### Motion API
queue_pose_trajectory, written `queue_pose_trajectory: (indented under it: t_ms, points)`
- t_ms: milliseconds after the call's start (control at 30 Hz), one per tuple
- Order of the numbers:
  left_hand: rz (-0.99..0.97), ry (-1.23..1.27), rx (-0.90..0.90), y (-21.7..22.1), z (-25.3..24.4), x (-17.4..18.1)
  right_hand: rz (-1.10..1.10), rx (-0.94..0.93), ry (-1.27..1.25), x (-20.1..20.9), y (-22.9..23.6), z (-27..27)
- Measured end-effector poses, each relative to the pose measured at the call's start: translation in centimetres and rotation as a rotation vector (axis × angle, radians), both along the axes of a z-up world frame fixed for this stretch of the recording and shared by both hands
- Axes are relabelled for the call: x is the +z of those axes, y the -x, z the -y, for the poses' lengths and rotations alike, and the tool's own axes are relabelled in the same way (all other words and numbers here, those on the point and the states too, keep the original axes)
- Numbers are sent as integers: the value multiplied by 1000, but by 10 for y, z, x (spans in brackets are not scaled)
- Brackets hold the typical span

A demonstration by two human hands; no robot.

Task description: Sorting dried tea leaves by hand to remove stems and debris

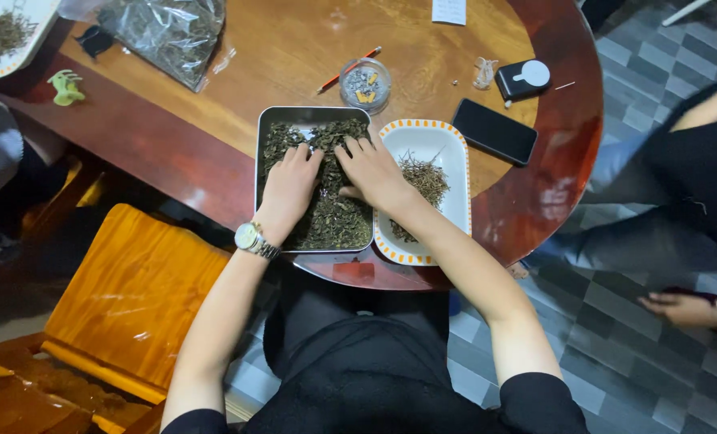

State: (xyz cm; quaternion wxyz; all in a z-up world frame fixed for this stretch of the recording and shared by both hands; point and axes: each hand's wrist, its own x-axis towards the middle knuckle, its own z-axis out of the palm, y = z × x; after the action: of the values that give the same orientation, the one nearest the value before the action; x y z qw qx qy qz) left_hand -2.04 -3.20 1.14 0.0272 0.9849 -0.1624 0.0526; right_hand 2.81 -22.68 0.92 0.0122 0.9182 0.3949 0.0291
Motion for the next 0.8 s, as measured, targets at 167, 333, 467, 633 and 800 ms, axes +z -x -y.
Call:
queue_pose_trajectory:
  t_ms: [167, 333, 467, 633, 800]
  points:
    - [-37, 102, 0, -8, -4, 8, 1, 77, -69, -21, -20, -3]
    - [-106, 190, 0, -20, -13, 8, -54, 166, -192, -30, -36, 3]
    - [-129, 339, 40, -26, -18, 25, -255, 241, -555, 22, -28, 8]
    - [-84, 531, -75, -19, -19, 46, -342, 168, -630, 66, -13, 12]
    - [-27, 507, -87, -12, -14, 48, -321, 122, -657, 85, 1, 26]
